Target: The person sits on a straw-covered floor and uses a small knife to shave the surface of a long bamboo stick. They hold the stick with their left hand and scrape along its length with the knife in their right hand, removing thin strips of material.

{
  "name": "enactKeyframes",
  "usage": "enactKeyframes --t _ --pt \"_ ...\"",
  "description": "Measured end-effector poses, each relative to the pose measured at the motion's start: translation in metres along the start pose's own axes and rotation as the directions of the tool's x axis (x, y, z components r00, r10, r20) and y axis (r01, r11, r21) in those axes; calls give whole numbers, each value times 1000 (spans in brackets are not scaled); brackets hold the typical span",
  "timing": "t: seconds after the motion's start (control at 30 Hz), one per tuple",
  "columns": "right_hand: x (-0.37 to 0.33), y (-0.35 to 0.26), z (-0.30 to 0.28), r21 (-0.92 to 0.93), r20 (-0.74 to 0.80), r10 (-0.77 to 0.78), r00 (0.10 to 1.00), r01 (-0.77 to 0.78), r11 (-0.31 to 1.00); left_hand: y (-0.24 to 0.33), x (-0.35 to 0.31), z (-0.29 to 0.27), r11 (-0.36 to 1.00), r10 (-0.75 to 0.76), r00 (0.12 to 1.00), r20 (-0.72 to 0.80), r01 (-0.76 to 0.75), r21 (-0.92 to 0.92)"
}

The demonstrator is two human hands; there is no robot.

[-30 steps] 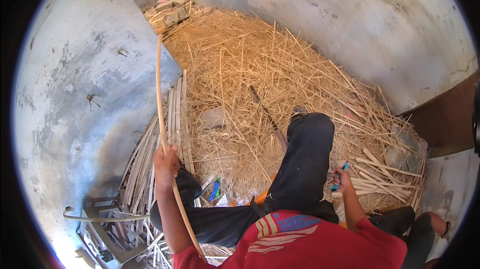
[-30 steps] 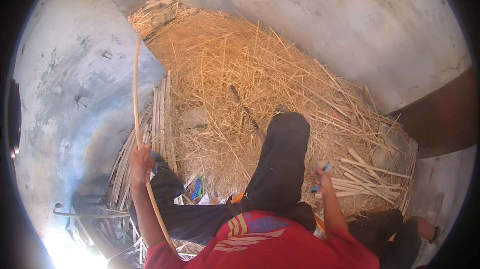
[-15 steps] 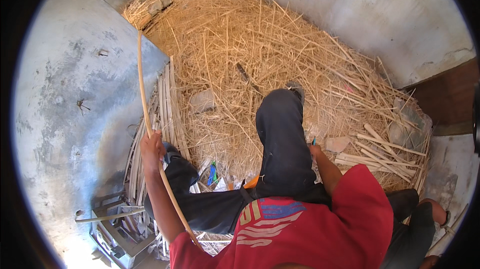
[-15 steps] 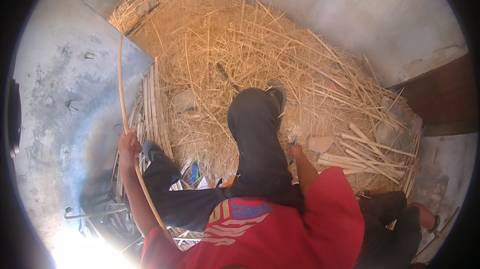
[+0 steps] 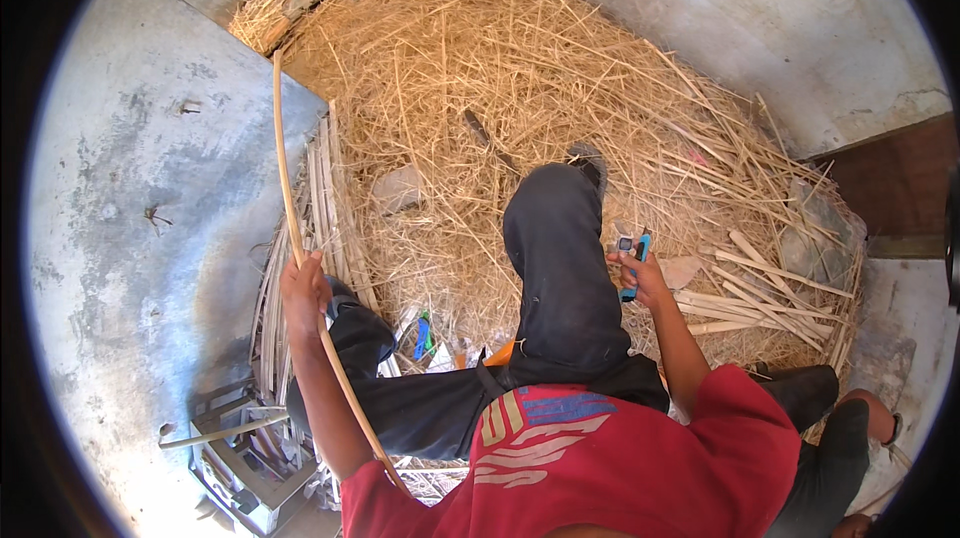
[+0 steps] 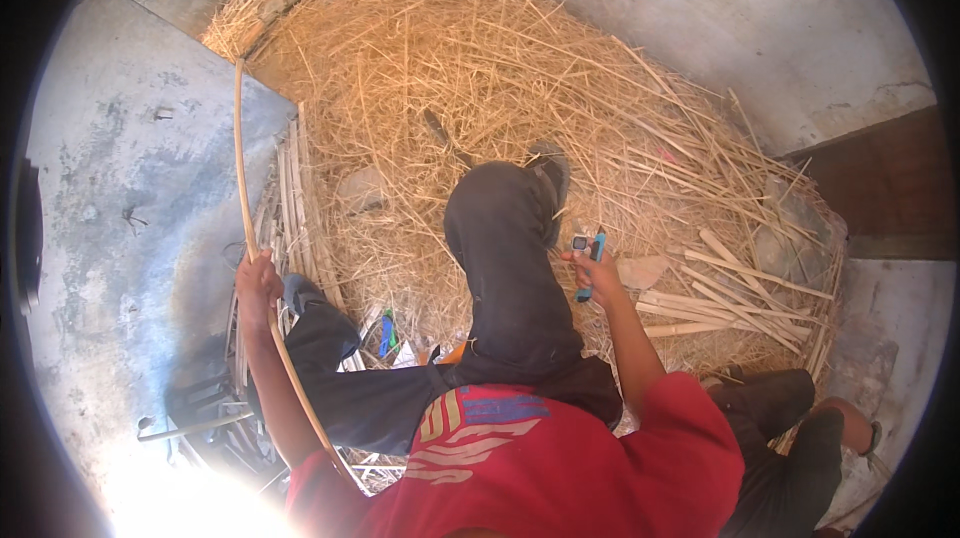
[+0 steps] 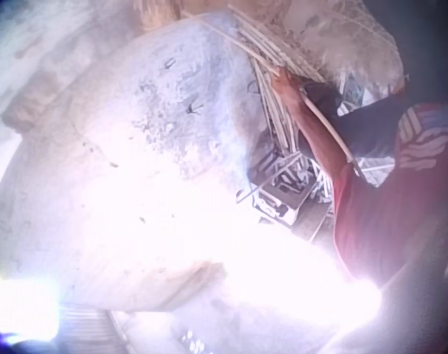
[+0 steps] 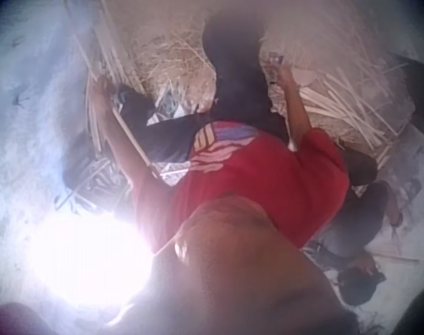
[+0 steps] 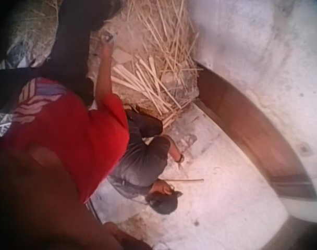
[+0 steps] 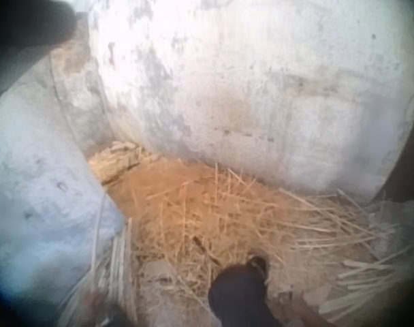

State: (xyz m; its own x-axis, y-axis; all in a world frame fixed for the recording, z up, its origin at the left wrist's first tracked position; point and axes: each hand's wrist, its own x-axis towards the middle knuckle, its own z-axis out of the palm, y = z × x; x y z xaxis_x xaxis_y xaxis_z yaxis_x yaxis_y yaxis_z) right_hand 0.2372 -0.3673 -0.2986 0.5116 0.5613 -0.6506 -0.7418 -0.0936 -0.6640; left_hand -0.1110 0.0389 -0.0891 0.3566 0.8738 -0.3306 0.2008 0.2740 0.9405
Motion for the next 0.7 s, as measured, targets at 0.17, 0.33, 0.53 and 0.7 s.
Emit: enactKeyframes --t 0.17,0.33,0.53,0.7 --pt "-59 -51 43 57 75 -113 991 109 992 7 -4 6 1000 18 999 37 -17 -17" --pt "-72 -61 53 -23 21 -156 988 157 987 11 -11 3 998 52 997 53 -50 -34" --pt "-69 -58 60 -86 -40 -201 979 198 977 9 -18 -6 997 57 998 21 -56 -60" --pt "-35 -27 37 -114 -51 -155 987 148 982 7 -22 -12 997 61 998 2 -60 -49"
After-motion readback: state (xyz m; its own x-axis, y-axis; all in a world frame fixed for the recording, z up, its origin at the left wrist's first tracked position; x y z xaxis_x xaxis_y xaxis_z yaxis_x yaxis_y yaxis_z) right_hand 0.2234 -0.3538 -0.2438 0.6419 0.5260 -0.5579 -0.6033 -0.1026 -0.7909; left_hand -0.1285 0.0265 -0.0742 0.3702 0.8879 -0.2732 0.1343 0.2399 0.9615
